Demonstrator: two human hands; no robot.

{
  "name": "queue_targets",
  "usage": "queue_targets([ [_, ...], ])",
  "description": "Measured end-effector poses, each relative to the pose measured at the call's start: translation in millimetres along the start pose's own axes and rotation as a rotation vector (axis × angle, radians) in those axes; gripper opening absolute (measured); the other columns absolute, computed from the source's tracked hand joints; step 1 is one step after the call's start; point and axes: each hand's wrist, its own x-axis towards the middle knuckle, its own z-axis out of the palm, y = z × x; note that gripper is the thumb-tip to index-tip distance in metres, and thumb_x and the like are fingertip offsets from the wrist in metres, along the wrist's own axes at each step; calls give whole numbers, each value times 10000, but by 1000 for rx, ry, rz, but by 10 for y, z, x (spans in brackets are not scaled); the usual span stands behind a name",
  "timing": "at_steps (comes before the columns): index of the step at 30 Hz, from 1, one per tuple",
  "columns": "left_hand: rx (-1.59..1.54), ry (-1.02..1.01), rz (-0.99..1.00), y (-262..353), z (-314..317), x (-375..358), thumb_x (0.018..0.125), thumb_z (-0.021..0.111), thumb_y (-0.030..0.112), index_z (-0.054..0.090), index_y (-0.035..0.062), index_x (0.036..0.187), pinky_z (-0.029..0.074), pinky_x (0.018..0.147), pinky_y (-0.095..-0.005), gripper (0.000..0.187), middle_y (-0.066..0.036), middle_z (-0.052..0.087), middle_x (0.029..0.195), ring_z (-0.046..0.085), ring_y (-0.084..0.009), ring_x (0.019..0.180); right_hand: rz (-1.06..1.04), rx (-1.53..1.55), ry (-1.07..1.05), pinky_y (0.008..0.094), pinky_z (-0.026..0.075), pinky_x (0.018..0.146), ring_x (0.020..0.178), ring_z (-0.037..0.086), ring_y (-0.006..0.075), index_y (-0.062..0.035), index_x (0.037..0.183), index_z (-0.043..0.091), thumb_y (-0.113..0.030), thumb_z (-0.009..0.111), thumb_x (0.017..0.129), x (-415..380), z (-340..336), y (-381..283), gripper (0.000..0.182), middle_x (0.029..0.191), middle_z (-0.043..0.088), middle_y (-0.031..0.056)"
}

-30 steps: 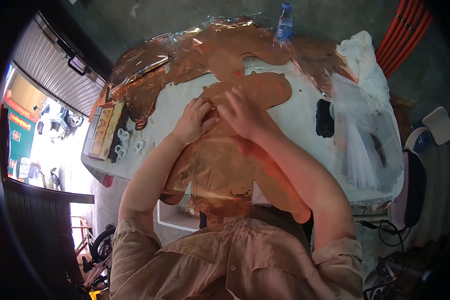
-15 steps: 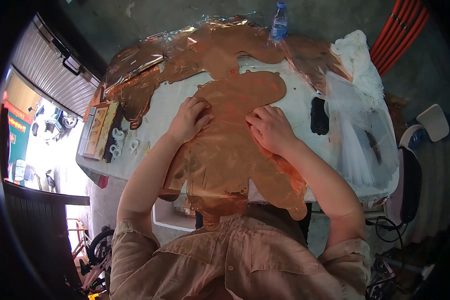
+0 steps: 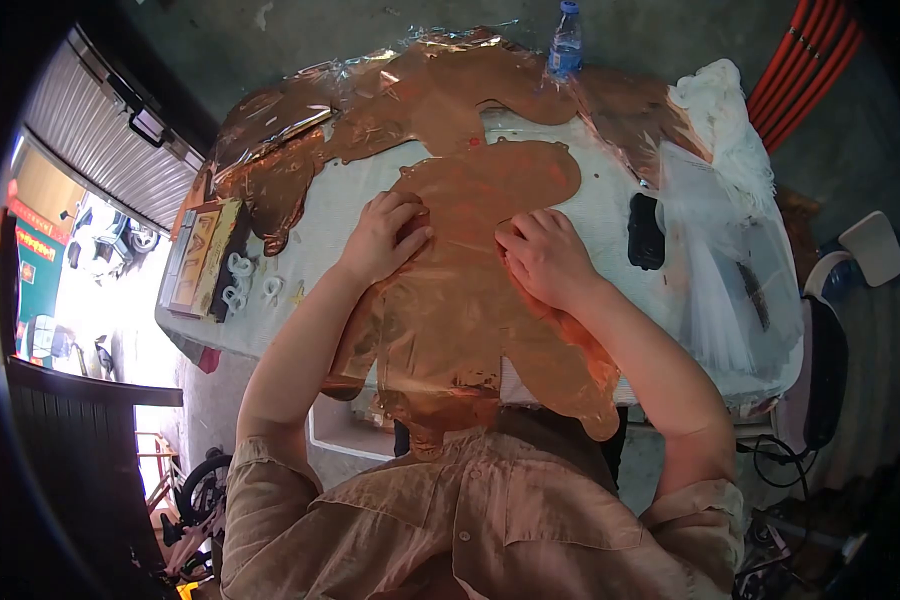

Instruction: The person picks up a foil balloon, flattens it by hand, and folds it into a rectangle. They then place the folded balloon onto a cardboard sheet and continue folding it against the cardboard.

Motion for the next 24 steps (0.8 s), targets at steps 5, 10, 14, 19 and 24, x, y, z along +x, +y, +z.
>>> queue_targets([
  [5, 7, -5, -12, 19, -18, 0, 763, 743, 299, 639, 68, 1056, 413, 957, -413, 387, -72, 591, 1126, 532, -287, 1078, -13, -7, 4, 407, 404, 937, 1012, 534, 268, -70, 1098, 630, -128, 615, 817, 9, -15, -14, 288, 1034, 560, 76],
  [10, 64, -6, -6, 65, -54, 2, 717, 782, 350, 645, 86, 1056, 414, 950, -412, 451, -67, 590, 1120, 535, -277, 1080, -13, -16, -22, 413, 402, 947, 1033, 528, 277, -70, 1109, 625, -124, 616, 812, 1, -14, -5, 303, 1057, 557, 79],
  [14, 79, 6, -26, 45, -34, -8, 713, 786, 368, 647, 86, 1055, 421, 944, -409, 465, -66, 589, 1113, 538, -277, 1075, -17, -20, -20, 418, 399, 960, 1053, 517, 293, -71, 1125, 624, -121, 614, 812, -6, -20, -13, 317, 1081, 552, 85],
  [19, 73, -1, -41, 41, -15, -4, 711, 784, 391, 653, 79, 1058, 441, 931, -403, 484, -79, 587, 1114, 539, -280, 1070, -8, -29, -48, 422, 397, 966, 1055, 509, 306, -73, 1143, 623, -128, 610, 821, -5, -38, -14, 327, 1094, 548, 90],
  [24, 71, 6, -45, 43, -21, -7, 717, 777, 398, 655, 70, 1064, 444, 931, -403, 493, -88, 587, 1114, 539, -284, 1066, -17, -41, -45, 421, 392, 969, 1056, 500, 309, -72, 1148, 623, -152, 611, 835, -9, -33, -18, 323, 1104, 543, 91],
])
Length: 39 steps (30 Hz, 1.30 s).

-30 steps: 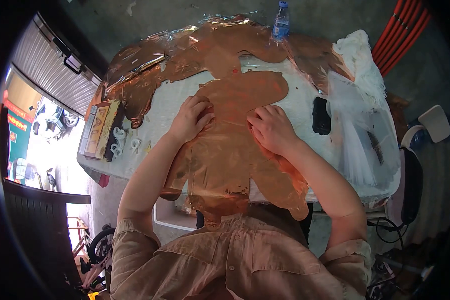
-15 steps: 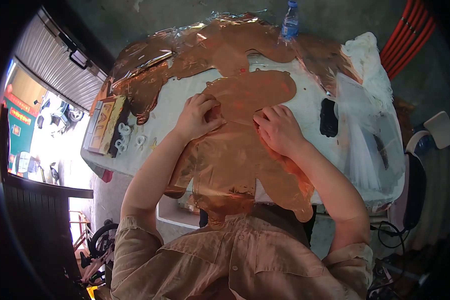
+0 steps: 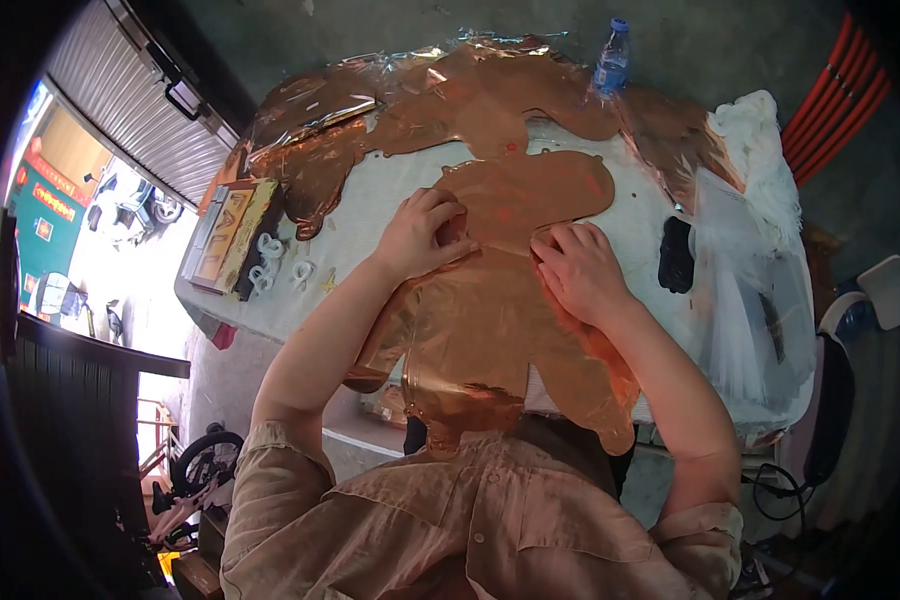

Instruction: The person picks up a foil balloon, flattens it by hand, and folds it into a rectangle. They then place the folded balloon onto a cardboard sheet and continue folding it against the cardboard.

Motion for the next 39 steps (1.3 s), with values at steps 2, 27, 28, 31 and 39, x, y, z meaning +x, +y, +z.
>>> queue_targets([
  [2, -2, 10, 8, -3, 8, -1, 719, 775, 399, 655, 68, 1066, 445, 929, -402, 494, -89, 587, 1111, 540, -286, 1063, 0, 2, -3, 420, 390, 970, 1057, 497, 310, -72, 1148, 623, -160, 612, 840, 2, -4, -8, 321, 1108, 541, 92],
  [27, -14, 56, -7, -65, 122, -30, 657, 780, 483, 657, 124, 883, 431, 903, -393, 442, -41, 578, 1022, 533, -257, 1042, 47, 73, -7, 459, 310, 1096, 1294, 427, 350, -1, 1297, 518, -199, 578, 916, 192, 9, -260, 434, 1351, 487, 187],
  [28, -12, 30, -22, -56, 108, -19, 655, 782, 482, 663, 121, 897, 432, 904, -395, 450, -42, 579, 1026, 534, -259, 1043, 52, 66, -2, 459, 310, 1096, 1294, 427, 350, -1, 1297, 518, -199, 578, 916, 201, 41, -318, 434, 1351, 487, 187],
  [31, 21, 47, 5, -30, 74, -20, 677, 794, 425, 661, 117, 958, 455, 879, -388, 438, -42, 591, 1044, 553, -267, 1015, 79, -11, -175, 483, 184, 1164, 1416, 270, 342, 16, 1423, 358, -340, 559, 924, 231, 76, -438, 645, 1498, 329, 203],
  [39, -46, 64, 20, -27, 49, -21, 677, 803, 349, 659, 89, 979, 464, 859, -386, 424, -56, 600, 1038, 562, -273, 978, 155, -44, -378, 513, 70, 1176, 1464, 139, 328, 38, 1479, 208, -542, 450, 934, 179, 195, -458, 832, 1561, 176, 214],
])
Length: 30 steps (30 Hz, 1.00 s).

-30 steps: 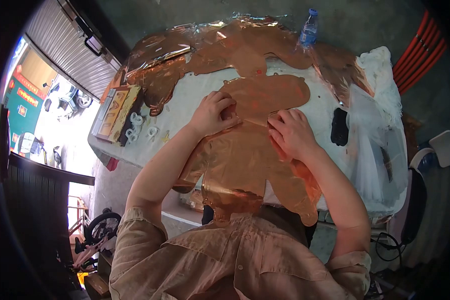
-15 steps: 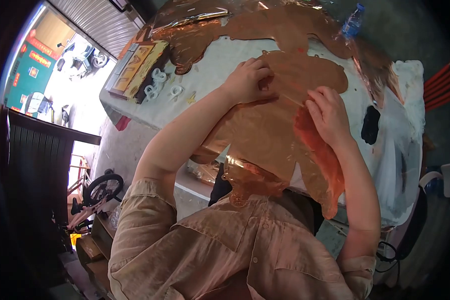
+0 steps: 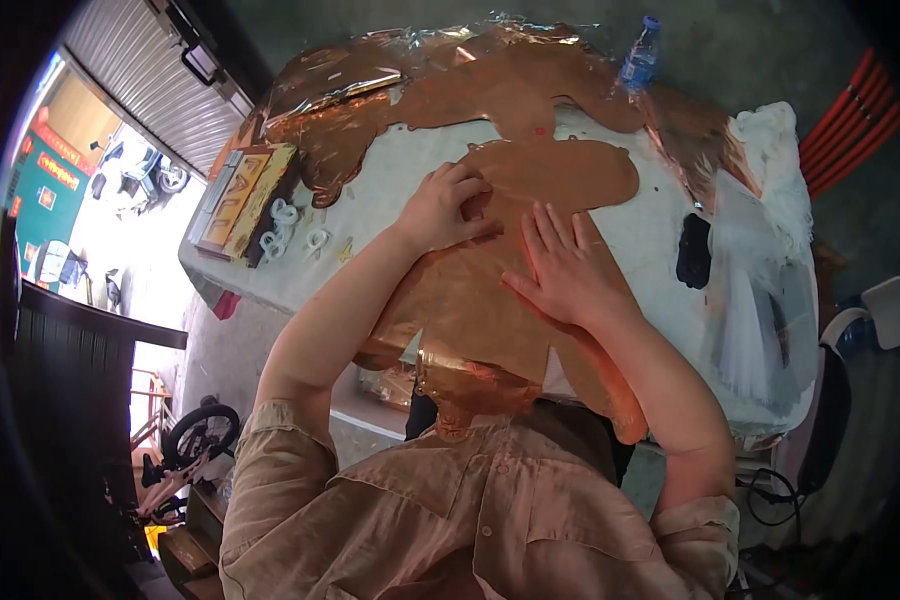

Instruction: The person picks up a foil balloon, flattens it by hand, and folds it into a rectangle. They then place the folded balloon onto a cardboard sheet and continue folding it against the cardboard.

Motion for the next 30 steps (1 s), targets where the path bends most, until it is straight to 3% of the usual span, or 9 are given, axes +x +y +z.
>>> queue_targets([
  [5, -232, -54, -112, -211, -83, 97, 776, 726, 225, 661, 49, 995, 484, 836, -375, 288, -112, 634, 943, 598, -308, 922, 11, -21, -36, 513, 65, 1176, 1470, 115, 325, 35, 1491, 165, -573, 409, 940, -2, -1, -7, 856, 1568, 147, 216],
  [7, -191, 85, -211, -235, -234, 103, 821, 655, 149, 667, 29, 986, 493, 823, -377, 204, -154, 650, 918, 617, -331, 919, 10, -27, -50, 512, 63, 1177, 1471, 110, 325, 34, 1494, 153, -578, 399, 943, 0, 5, -4, 859, 1570, 139, 216],
  [9, -148, -36, -338, -268, -408, 104, 828, 635, 141, 678, 31, 972, 497, 836, -392, 186, -162, 655, 972, 621, -338, 945, 12, -19, -49, 522, 53, 1175, 1471, 108, 323, 34, 1493, 156, -570, 399, 945, 10, 14, -5, 852, 1572, 135, 214],
  [11, 73, -300, -231, -353, -508, 85, 826, 624, 133, 680, 51, 982, 495, 855, -393, 185, -147, 652, 987, 608, -330, 971, 13, -33, -59, 529, 48, 1173, 1471, 108, 322, 35, 1492, 159, -568, 399, 945, 15, -3, -11, 849, 1571, 138, 214],
  [15, 95, -324, -162, -202, -580, -64, 830, 608, 115, 674, 52, 983, 490, 877, -393, 178, -131, 643, 1014, 588, -319, 1012, 24, -41, -78, 544, 35, 1169, 1471, 111, 317, 37, 1490, 168, -561, 403, 945, 20, -50, -35, 842, 1569, 144, 213],
  [17, -68, -253, -73, -114, -562, -143, 828, 603, 97, 664, 46, 976, 482, 884, -393, 168, -117, 631, 1033, 571, -315, 1034, 20, -33, -67, 544, 35, 1168, 1471, 113, 316, 37, 1489, 170, -561, 403, 945, 16, -29, -33, 841, 1569, 146, 213],
  [21, -69, -177, -55, -249, -375, -202, 822, 601, 79, 654, 39, 996, 482, 885, -402, 187, -112, 625, 1029, 572, -325, 1010, 17, -39, -48, 545, 34, 1168, 1471, 114, 312, 34, 1490, 173, -561, 401, 945, 13, -7, -12, 838, 1569, 147, 211],
  [23, -10, -90, -10, -298, -311, -127, 811, 604, 123, 659, 84, 987, 493, 836, -409, 189, -90, 617, 1024, 579, -307, 965, 14, -35, -51, 547, 34, 1167, 1471, 115, 312, 32, 1491, 174, -562, 401, 945, 10, -12, -9, 838, 1569, 148, 212],
  [30, 141, -138, -16, -293, -227, -29, 836, 586, 162, 665, 112, 1090, 466, 888, -398, 271, -70, 615, 1092, 558, -279, 1045, 12, -1, -64, 561, 34, 1161, 1471, 120, 312, 19, 1495, 178, -571, 410, 940, 2, -51, -1, 842, 1570, 156, 206],
])
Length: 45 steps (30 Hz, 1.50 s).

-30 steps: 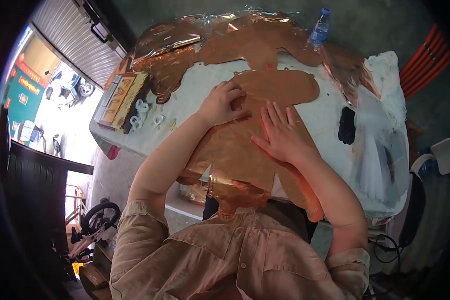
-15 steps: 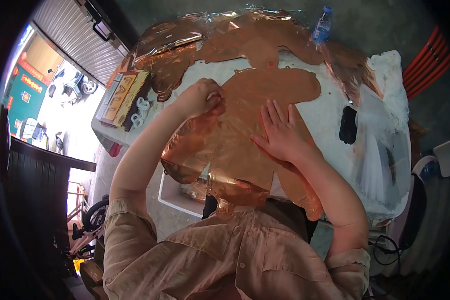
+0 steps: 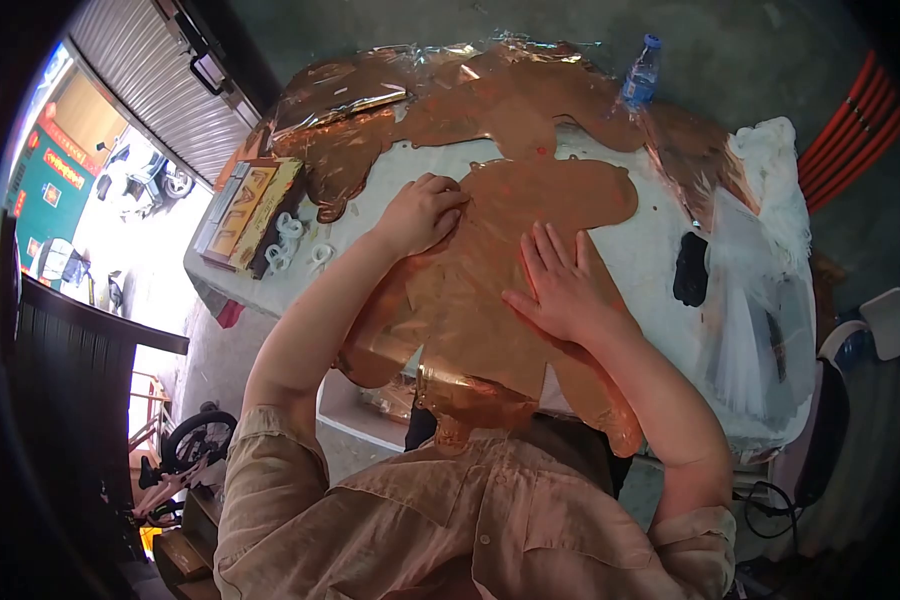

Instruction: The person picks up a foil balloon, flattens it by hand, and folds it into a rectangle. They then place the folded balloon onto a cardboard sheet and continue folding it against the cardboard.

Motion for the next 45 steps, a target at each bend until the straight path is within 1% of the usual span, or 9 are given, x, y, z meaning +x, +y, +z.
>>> queue_targets([
  [9, -25, 27, -19, -12, -2, -18, 835, 597, 187, 694, 116, 1077, 455, 902, -397, 270, -76, 617, 1098, 557, -273, 1052, -17, 8, 1, 562, 20, 1160, 1470, 129, 311, 19, 1493, 185, -585, 432, 928, -19, -26, 35, 864, 1571, 157, 204],
  [12, -1, 53, -13, -17, 20, -32, 832, 607, 210, 694, 165, 1081, 451, 875, -385, 268, -37, 620, 1072, 556, -234, 1047, -18, 20, -14, 560, 26, 1162, 1471, 130, 304, 15, 1495, 187, -582, 445, 924, -15, -54, 36, 865, 1572, 162, 199],
  [14, -28, 27, -22, -3, -7, -26, 835, 599, 194, 694, 122, 1097, 450, 909, -396, 288, -79, 617, 1108, 554, -275, 1058, -12, 36, -30, 555, 31, 1164, 1472, 128, 297, 11, 1496, 187, -579, 455, 922, -8, -83, 36, 866, 1573, 161, 194],
  [22, -29, 23, -32, -4, 2, -30, 836, 599, 189, 693, 122, 1103, 442, 926, -402, 291, -83, 614, 1108, 549, -277, 1067, -20, 61, -71, 536, 46, 1174, 1476, 121, 276, 3, 1499, 188, -558, 496, 912, -61, -151, 68, 869, 1576, 161, 186],
  [27, -40, 2, -53, -21, -16, 34, 833, 603, 190, 699, 116, 1079, 453, 926, -398, 275, -76, 620, 1099, 551, -278, 1066, -26, 79, -30, 544, 31, 1171, 1476, 122, 282, 9, 1498, 186, -546, 501, 914, -59, -77, 78, 865, 1576, 159, 188],
  [29, -47, -70, -80, -31, -36, 75, 825, 613, 182, 703, 103, 1049, 468, 918, -391, 254, -70, 626, 1092, 556, -277, 1057, -20, 63, -25, 546, 26, 1170, 1475, 123, 284, 11, 1497, 186, -548, 493, 916, -54, -52, 69, 863, 1576, 158, 189],
  [42, -88, -85, -85, -83, -68, 142, 821, 632, 177, 694, 61, 1023, 470, 926, -382, 241, -81, 630, 1088, 557, -293, 1055, -1, 2, -31, 553, -5, 1166, 1476, 112, 290, 13, 1496, 187, -579, 448, 924, 38, -69, 48, 862, 1574, 151, 200],
  [44, -135, -139, -67, -163, -43, 214, 832, 595, 205, 711, 120, 1018, 488, 878, -386, 235, -71, 636, 1057, 573, -284, 1035, -4, 7, -29, 554, -4, 1165, 1476, 112, 291, 12, 1496, 186, -580, 447, 924, 38, -64, 54, 863, 1574, 149, 200],
  [45, -137, -138, -66, -152, -36, 225, 832, 595, 205, 711, 120, 1018, 488, 878, -386, 235, -71, 636, 1057, 573, -284, 1035, -6, 13, -26, 554, -3, 1165, 1476, 112, 292, 12, 1496, 184, -581, 446, 924, 37, -58, 56, 864, 1575, 147, 200],
])
